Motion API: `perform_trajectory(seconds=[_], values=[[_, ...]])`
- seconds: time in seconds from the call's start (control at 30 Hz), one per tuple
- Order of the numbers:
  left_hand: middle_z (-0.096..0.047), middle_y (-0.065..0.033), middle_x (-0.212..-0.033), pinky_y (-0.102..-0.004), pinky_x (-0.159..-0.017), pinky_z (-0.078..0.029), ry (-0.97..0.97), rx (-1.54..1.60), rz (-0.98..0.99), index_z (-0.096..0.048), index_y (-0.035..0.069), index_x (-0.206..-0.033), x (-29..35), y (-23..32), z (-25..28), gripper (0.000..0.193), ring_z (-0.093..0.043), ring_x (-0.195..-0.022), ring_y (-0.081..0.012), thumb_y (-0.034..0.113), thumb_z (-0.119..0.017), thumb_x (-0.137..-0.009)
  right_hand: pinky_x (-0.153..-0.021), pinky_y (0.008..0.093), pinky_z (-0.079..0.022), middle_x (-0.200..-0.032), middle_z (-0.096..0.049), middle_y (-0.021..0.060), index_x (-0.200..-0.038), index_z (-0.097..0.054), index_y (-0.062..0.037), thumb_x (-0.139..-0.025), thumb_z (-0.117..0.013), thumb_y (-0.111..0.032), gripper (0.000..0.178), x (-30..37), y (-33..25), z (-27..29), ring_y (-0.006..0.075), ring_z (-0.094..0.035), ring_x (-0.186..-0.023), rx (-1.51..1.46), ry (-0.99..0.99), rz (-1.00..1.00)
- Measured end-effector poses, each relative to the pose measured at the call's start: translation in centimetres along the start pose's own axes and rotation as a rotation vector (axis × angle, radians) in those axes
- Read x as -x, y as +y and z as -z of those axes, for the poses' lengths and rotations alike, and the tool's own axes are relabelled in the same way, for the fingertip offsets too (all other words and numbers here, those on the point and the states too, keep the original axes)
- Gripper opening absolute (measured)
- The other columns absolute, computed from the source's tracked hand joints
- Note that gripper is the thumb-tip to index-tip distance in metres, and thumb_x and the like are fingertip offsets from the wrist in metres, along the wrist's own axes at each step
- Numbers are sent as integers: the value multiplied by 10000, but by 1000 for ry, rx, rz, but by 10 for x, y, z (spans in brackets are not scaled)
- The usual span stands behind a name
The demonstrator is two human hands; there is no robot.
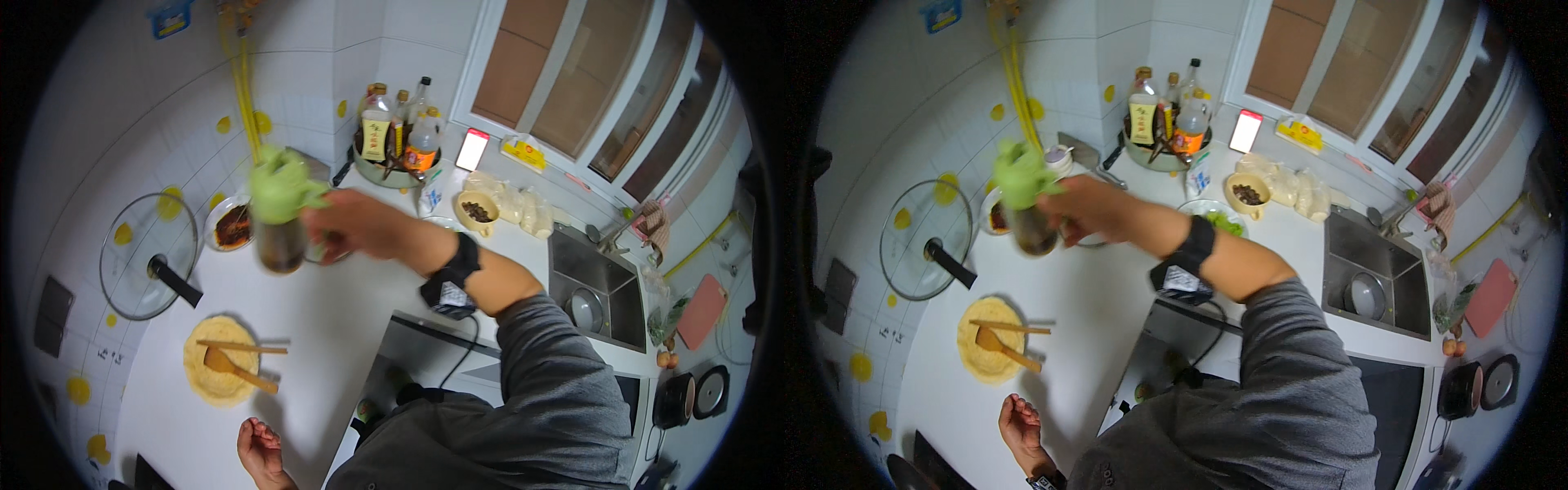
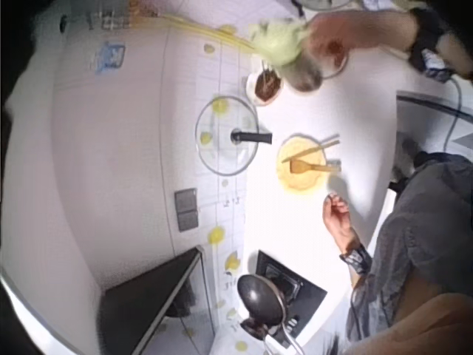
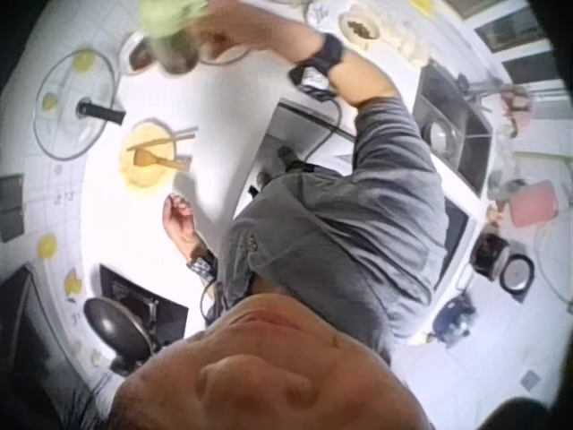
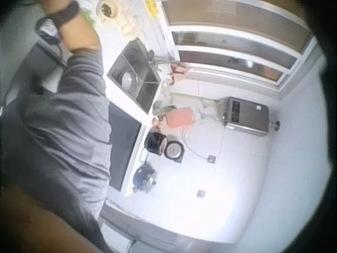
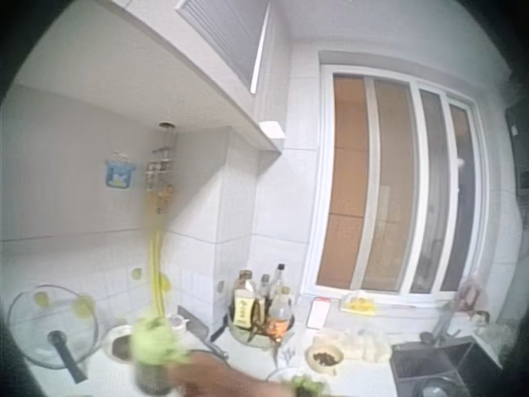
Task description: The person washes a white bowl, chopsticks, and a metal bowl in the kitchen sink, then rinses them under running water. They place the cleaned items on the counter, flip a flatbread in a pan, and carry the flatbread and a plate of food to a dining table, followed by a plate of lettuce.
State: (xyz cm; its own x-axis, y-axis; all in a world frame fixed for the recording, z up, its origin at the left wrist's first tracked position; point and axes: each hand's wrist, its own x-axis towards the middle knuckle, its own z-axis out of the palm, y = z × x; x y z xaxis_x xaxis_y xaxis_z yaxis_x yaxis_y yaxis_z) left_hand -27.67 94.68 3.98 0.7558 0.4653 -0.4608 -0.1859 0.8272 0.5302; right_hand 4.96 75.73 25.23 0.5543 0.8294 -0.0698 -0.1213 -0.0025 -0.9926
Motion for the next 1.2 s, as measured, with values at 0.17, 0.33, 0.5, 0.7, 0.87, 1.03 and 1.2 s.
perform_trajectory(seconds=[0.17, 0.33, 0.5, 0.7, 0.87, 1.03, 1.2], values=[[-578, -15, -638, -251, -442, -390, -4, 15, 140, -558, 79, -776, -31, -26, -20, 119, -508, -489, -130, 180, -511, -818, -505, 256, -515, -701, -519, 9, -911, -511, -61, -836, -530, -249, 204, 78, -31, 121, 81, -488, -521, 23, 500, 81], [-559, -3, -613, -260, -438, -371, 16, 24, 206, -557, 89, -760, -47, -52, -46, 110, -487, -475, -124, 172, -509, -813, -505, 271, -521, -688, -494, 3, -913, -503, -67, -839, -518, -234, 184, 107, -32, 240, 79, -452, -500, 48, 821, 90], [-540, 4, -597, -261, -447, -364, 44, -41, 182, -553, 104, -747, -51, -71, -69, 105, -478, -492, -114, 185, -516, -801, -556, 315, -523, -654, -476, 0, -865, -452, -91, -857, -490, -237, 151, 93, -6, 345, 96, -425, -485, 27, 930, 53], [-559, -1, -609, -254, -464, -373, 51, -8, 228, -558, 104, -733, -55, -91, -86, 135, -485, -505, -116, 195, -494, -810, -540, 362, -536, -655, -474, 14, -847, -450, -65, -855, -487, -241, 180, 50, 56, 418, 109, -423, -476, -101, 966, 1], [-551, -85, -713, -291, -579, -410, -6, 96, 290, -531, 13, -824, -53, -94, -102, 119, -489, -626, -183, 125, -502, -799, -514, 343, -517, -634, -461, 16, -787, -484, -57, -850, -484, -260, 212, 21, 100, 443, 110, -413, -469, -106, 981, -106], [-547, -84, -711, -286, -577, -408, 44, 46, 240, -520, 10, -811, -55, -101, -118, 123, -484, -620, -173, 130, -494, -810, -504, 346, -495, -612, -462, 23, -731, -487, -55, -840, -483, -234, 209, 4, 119, 453, 120, -415, -467, -83, 986, -168], [-545, -87, -717, -300, -582, -412, 1, 47, 236, -515, 11, -818, -60, -105, -128, 145, -485, -631, -179, 155, -498, -822, -458, 321, -465, -613, -475, 28, -756, -492, -51, -804, -525, -205, 165, -5, 129, 463, 121, -418, -463, -115, 1003, -165]])
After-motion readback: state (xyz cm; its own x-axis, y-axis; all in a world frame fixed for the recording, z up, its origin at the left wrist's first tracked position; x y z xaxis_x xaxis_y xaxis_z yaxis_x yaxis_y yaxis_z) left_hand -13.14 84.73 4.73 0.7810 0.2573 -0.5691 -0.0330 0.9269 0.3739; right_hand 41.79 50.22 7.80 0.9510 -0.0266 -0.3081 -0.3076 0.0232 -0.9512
